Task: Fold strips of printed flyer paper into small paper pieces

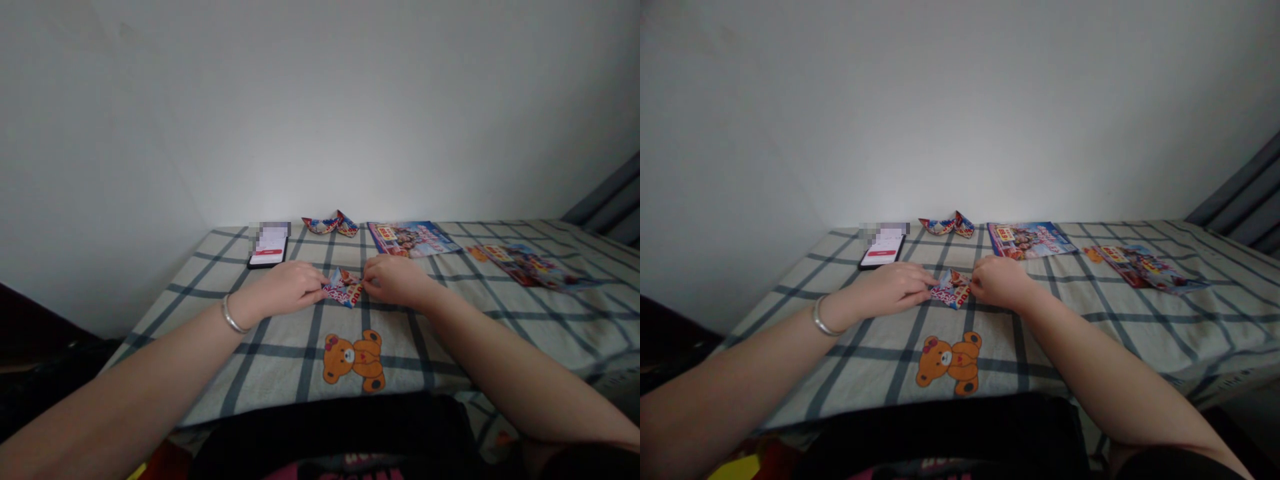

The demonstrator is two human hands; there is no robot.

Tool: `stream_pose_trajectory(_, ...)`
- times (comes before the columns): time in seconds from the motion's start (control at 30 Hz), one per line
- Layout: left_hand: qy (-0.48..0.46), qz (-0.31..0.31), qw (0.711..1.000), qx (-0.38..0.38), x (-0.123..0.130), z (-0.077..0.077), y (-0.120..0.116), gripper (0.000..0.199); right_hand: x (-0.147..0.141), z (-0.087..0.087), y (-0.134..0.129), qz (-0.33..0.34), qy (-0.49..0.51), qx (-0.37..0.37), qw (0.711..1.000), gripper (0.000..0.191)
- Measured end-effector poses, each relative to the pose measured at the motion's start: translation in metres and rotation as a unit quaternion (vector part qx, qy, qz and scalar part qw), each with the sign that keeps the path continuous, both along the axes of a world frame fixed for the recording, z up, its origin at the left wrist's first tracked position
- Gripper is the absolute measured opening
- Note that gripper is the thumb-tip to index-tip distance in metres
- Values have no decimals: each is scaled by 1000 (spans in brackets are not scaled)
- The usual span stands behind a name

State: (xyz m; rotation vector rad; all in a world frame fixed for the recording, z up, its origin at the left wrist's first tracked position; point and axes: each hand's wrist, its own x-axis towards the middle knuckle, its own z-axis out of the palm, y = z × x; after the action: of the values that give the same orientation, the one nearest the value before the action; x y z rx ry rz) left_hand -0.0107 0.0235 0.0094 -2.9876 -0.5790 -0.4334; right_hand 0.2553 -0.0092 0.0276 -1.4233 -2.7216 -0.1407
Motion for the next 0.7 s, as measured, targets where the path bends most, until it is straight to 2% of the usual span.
stream_pose_trajectory(0.2,-3,-3,999,45,6,-3,-7,25,7,-7,9,3,44,-12,999,26)
stream_pose_trajectory(0.27,8,19,997,80,10,-5,-11,23,6,-12,11,-5,59,6,998,26)
stream_pose_trajectory(0.4,14,17,990,136,17,-9,-17,20,2,-23,13,13,88,46,995,31)
stream_pose_trajectory(0.53,12,45,991,126,17,-13,-16,26,-4,-27,12,71,104,48,991,27)
stream_pose_trajectory(0.7,-4,99,989,109,14,-20,-10,39,-7,-27,10,87,117,45,988,26)
